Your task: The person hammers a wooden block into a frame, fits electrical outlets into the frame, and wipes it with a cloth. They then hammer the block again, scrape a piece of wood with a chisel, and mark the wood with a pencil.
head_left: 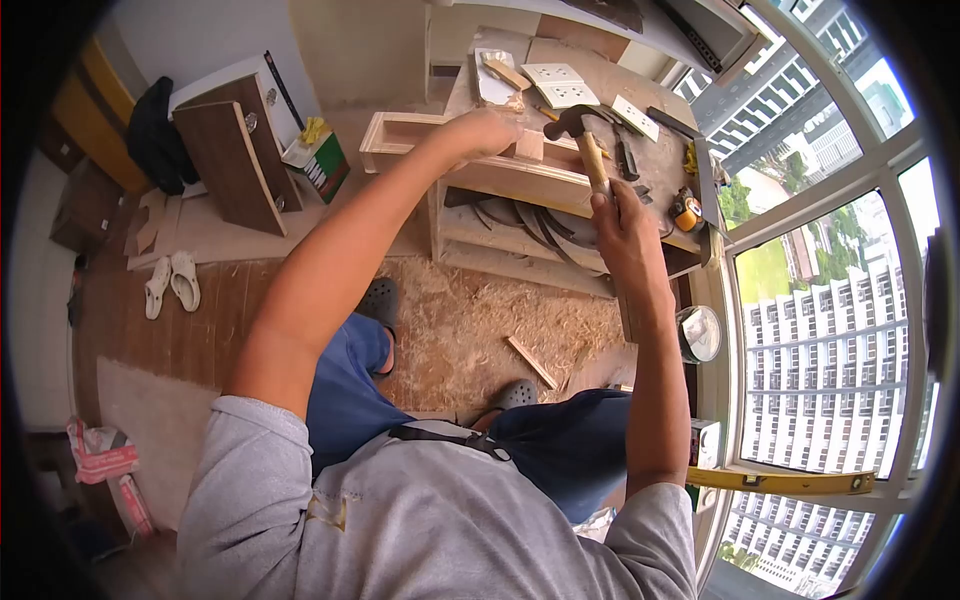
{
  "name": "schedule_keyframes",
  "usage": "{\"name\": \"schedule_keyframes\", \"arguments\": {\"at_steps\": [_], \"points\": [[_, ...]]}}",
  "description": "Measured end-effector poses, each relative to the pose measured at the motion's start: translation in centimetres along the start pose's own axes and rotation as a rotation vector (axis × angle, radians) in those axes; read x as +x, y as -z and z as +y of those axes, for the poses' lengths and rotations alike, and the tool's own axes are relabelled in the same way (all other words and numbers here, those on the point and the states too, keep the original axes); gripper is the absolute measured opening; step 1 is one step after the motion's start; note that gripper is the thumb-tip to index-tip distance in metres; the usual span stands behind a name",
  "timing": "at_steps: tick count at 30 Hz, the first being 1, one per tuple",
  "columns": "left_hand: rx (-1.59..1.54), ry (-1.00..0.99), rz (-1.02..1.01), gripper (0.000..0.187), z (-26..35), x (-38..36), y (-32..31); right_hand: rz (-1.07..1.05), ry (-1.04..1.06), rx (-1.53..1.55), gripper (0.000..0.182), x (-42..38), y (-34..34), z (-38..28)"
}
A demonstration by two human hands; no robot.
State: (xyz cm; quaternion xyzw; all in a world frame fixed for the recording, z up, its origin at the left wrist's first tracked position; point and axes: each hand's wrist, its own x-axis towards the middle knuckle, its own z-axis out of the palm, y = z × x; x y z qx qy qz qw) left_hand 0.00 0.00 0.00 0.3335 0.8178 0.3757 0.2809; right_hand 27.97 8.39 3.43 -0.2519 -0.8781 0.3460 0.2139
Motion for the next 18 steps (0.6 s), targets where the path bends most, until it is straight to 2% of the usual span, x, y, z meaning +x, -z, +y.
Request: {"name": "schedule_keyframes", "arguments": {"at_steps": [3,5,9,11,15,18], "points": [[-0.012,0.079,-0.153,0.047,0.4,-0.8,-1.4,0.014,0.024,-0.060,0.031,-0.5,-0.1,0.2],[-0.252,-0.070,-0.088,0.039,0.5,-1.5,-1.8,0.008,0.024,-0.071,0.029,0.2,-0.3,0.4],[-0.242,-0.007,-0.081,0.039,0.3,-1.0,-1.5,-0.022,0.057,-0.054,0.028,-0.1,-1.0,0.1],[-0.174,0.107,-0.099,0.047,1.4,-1.4,-1.1,0.009,0.099,-0.083,0.029,-0.2,-0.8,-0.9],[-0.212,0.079,-0.122,0.047,0.9,-1.4,-1.1,-0.069,0.099,-0.233,0.028,0.4,-0.8,-0.9],[-0.149,0.045,-0.068,0.042,1.4,-1.9,-0.6,-0.078,0.156,-0.354,0.027,0.8,-1.3,-0.6]]}}
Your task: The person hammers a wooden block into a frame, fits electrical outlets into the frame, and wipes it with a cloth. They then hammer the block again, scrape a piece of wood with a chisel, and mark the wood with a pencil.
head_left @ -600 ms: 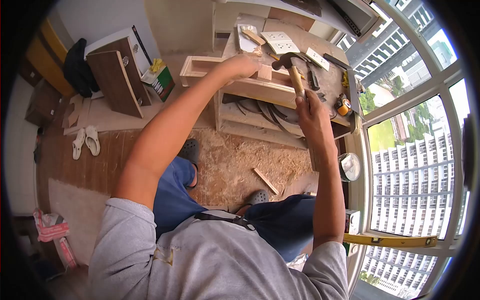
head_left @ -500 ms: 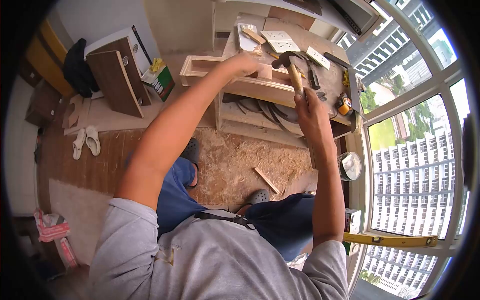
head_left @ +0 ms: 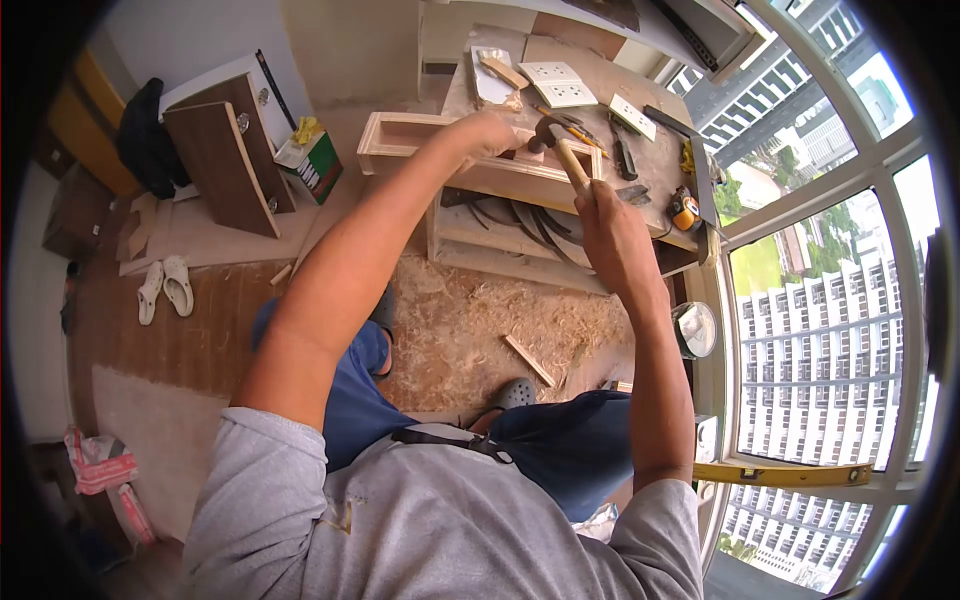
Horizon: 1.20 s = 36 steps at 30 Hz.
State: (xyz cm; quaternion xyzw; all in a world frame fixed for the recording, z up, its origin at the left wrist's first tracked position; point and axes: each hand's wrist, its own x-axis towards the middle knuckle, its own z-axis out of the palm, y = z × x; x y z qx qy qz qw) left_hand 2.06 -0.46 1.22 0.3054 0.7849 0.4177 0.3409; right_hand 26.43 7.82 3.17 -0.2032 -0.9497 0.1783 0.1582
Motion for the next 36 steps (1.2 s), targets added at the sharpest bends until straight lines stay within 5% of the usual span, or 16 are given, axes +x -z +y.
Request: {"name": "schedule_keyframes", "arguments": {"at_steps": [5,8,13,16,25,31,36], "points": [[-0.068,0.030,0.045,0.038,-2.0,2.0,-0.4,0.178,-0.017,0.077,0.025,-0.3,0.4,-1.4],[-0.041,-0.004,-0.066,0.040,-1.0,0.8,0.2,-0.012,-0.012,0.020,0.025,-0.2,-0.3,-0.4],[-0.025,0.045,-0.008,0.041,-0.4,0.1,0.3,-0.022,0.012,0.103,0.024,-0.3,1.1,-1.4],[-0.058,0.055,0.026,0.039,-0.9,0.5,-0.2,0.158,-0.007,-0.040,0.025,-0.1,1.1,-1.5],[-0.063,-0.042,-0.030,0.031,-2.1,1.9,-0.2,-0.006,0.039,-0.031,0.025,1.1,-0.1,0.0],[-0.019,0.052,-0.049,0.027,-2.4,3.1,-0.1,0.192,-0.007,0.129,0.024,1.9,0.4,-0.1],[0.066,-0.041,-0.054,0.025,-2.3,3.1,0.3,-0.034,-0.015,-0.135,0.022,1.8,0.2,-0.7]]}}
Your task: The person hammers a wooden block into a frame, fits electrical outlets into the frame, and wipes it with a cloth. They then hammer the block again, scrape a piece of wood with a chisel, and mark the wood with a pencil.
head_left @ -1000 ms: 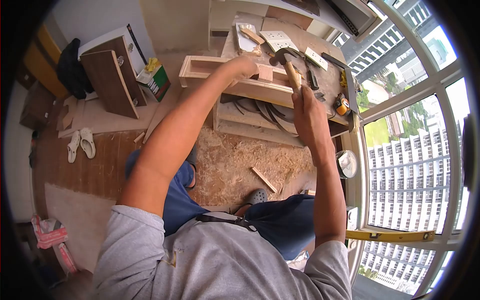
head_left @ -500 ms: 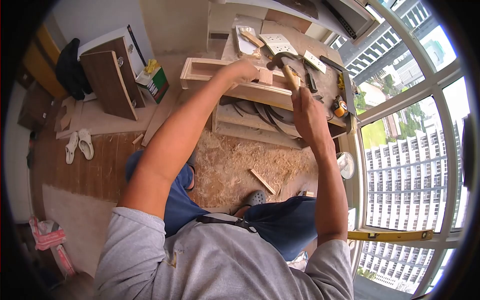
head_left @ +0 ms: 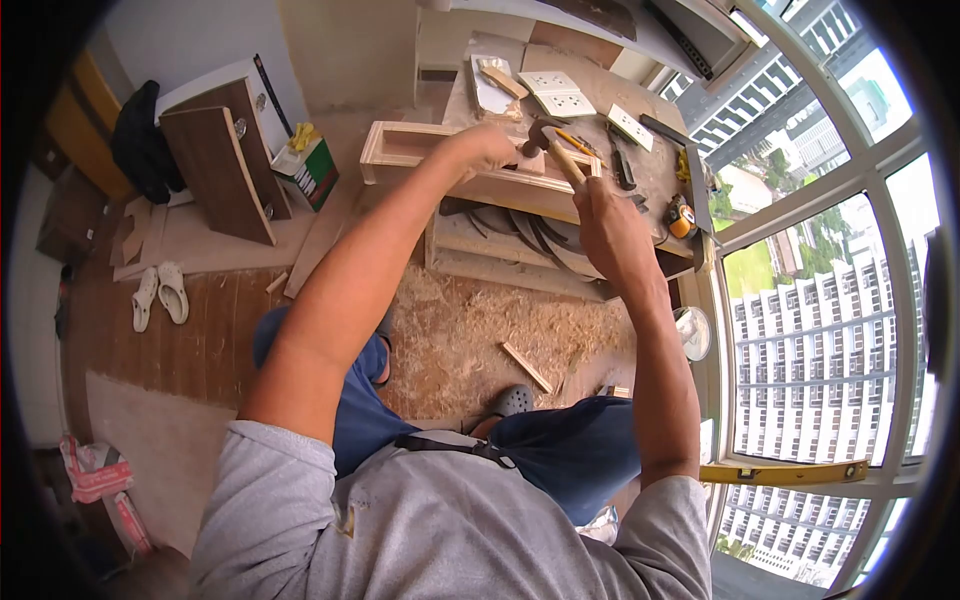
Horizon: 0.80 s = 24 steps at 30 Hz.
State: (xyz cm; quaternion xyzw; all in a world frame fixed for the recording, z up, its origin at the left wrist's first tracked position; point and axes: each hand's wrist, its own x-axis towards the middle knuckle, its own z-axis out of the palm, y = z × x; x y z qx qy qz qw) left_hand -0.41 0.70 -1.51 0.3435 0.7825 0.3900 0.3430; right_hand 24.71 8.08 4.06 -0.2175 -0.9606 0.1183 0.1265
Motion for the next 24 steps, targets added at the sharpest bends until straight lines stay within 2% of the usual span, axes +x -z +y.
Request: {"name": "schedule_keyframes", "arguments": {"at_steps": [4,6,9,12,15,17,20,23,24], "points": [[-0.043,0.028,0.001,0.024,-0.9,0.6,-0.1,0.101,0.043,0.096,0.022,-0.9,1.1,-0.7],[-0.048,0.037,-0.008,0.025,-0.8,0.5,-0.1,0.160,-0.043,0.081,0.021,-1.5,1.7,-1.1],[-0.085,0.098,-0.037,0.022,-0.1,-0.3,0.0,0.087,-0.084,0.095,0.021,-2.4,1.1,-0.9],[-0.033,0.023,0.031,0.019,0.1,-0.8,-0.5,0.045,-0.029,0.044,0.021,-3.0,-0.2,-0.4],[-0.047,-0.031,0.051,0.024,0.0,-0.5,-0.5,0.052,0.035,0.047,0.020,-3.0,-0.2,-0.2],[-0.086,0.140,-0.009,0.032,0.7,-1.0,0.0,0.093,-0.046,0.078,0.020,-3.0,0.7,-1.1],[-0.076,0.125,-0.016,0.033,0.0,0.1,-0.2,0.089,-0.095,0.137,0.020,-2.3,0.0,-0.2],[-0.016,0.091,-0.006,0.030,1.0,-1.3,-0.1,0.018,0.005,0.055,0.021,-2.8,-0.8,0.4],[-0.016,0.089,-0.006,0.030,0.5,-0.7,-0.2,-0.014,-0.008,0.144,0.021,-2.8,0.1,0.0]]}}
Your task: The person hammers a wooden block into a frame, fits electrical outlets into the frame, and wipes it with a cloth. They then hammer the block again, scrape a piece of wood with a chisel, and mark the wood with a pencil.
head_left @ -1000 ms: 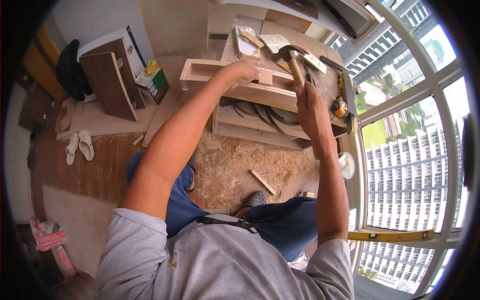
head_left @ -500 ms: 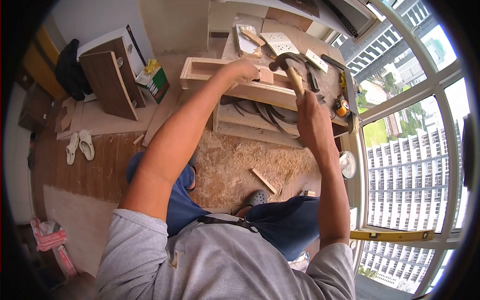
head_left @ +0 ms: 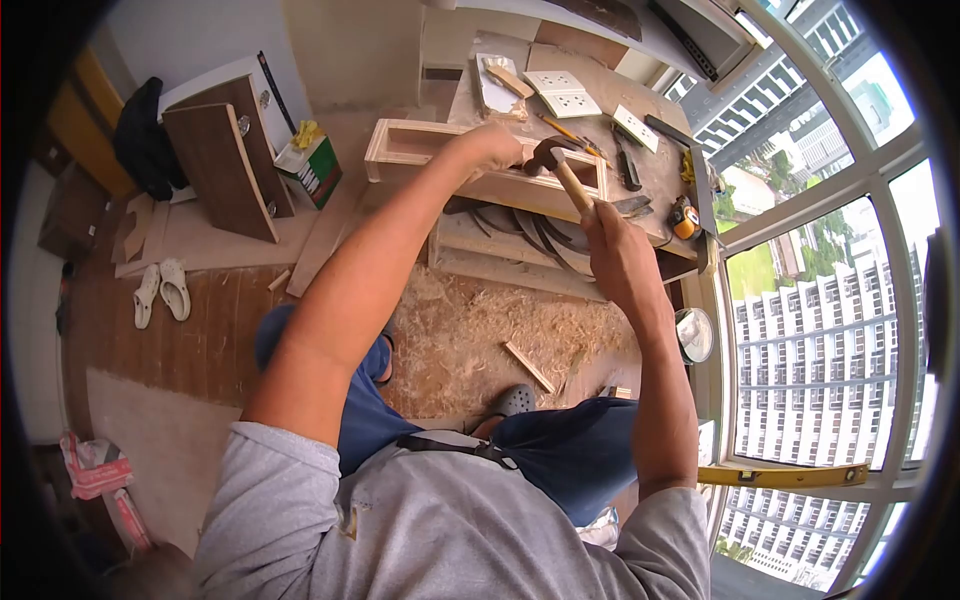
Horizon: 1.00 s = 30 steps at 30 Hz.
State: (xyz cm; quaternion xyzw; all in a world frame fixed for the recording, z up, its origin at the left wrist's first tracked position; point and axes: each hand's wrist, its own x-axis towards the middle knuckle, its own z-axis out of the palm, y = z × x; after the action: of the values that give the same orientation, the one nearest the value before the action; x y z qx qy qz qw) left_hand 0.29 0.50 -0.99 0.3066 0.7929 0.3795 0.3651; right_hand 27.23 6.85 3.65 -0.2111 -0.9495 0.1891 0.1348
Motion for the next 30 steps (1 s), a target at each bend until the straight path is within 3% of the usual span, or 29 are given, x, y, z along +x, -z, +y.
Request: {"name": "schedule_keyframes", "arguments": {"at_steps": [4,6,12,15,17,20,25,30], "points": [[-0.004,-0.030,0.024,0.032,-0.9,0.9,-0.3,0.103,-0.035,-0.101,0.022,-0.3,-0.5,0.0],[-0.005,-0.030,0.009,0.033,-0.5,0.4,0.0,0.080,-0.116,0.051,0.028,0.1,0.1,0.2],[0.013,-0.081,0.055,0.029,0.3,-0.6,0.1,0.111,0.051,-0.059,0.024,-0.3,-0.9,0.6],[-0.023,0.001,0.021,0.029,0.2,-0.8,0.2,0.161,-0.042,0.076,0.023,0.0,-1.0,0.5],[0.030,-0.031,-0.049,0.027,0.1,-0.6,0.4,0.162,-0.064,0.064,0.024,0.4,0.0,0.1],[-0.004,-0.134,0.011,0.029,-0.7,-0.2,-0.3,0.148,-0.082,0.015,0.024,1.0,0.1,0.2],[0.078,-0.070,-0.069,0.035,-1.8,2.2,0.2,0.037,-0.052,-0.074,0.026,1.7,-1.2,1.0],[0.121,-0.035,-0.114,0.041,-1.1,0.7,0.6,0.208,0.015,-0.026,0.026,2.3,-0.4,-0.2]]}}
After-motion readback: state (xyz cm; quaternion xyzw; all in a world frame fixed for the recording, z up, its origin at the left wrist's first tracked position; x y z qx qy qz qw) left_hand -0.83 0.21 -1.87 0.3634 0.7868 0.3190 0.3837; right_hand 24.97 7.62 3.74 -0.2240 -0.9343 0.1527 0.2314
